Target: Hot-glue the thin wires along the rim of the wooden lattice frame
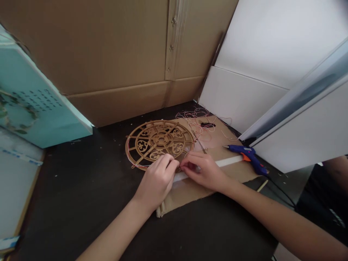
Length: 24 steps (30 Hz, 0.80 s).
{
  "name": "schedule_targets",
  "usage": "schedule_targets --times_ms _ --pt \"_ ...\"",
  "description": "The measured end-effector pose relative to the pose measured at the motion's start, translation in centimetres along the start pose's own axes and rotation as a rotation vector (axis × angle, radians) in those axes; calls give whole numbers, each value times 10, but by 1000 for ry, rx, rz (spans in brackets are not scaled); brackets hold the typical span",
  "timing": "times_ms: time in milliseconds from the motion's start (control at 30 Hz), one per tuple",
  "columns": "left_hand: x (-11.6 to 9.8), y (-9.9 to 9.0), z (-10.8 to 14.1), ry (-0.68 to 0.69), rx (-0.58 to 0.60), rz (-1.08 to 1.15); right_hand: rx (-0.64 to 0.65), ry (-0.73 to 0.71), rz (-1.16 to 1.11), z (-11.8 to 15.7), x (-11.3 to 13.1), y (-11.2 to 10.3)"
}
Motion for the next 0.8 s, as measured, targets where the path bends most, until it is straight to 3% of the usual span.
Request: schedule_targets --times_ms 300,567,800 --pt "2 -1 1 -17 -13 39 -23 42 -18 0 0 -5" --pt "3 -1 2 -12 -13 34 -144 229 -235 8 -26 -15" --pt "-1 -2 2 20 -14 5 -91 211 -167 7 -18 -14"
Point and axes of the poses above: each hand's wrist, its own z-axis away from the middle knuckle, its own y-axis out of the palm, x = y × z, the point moved 8 cm from there along -z, towards the middle knuckle
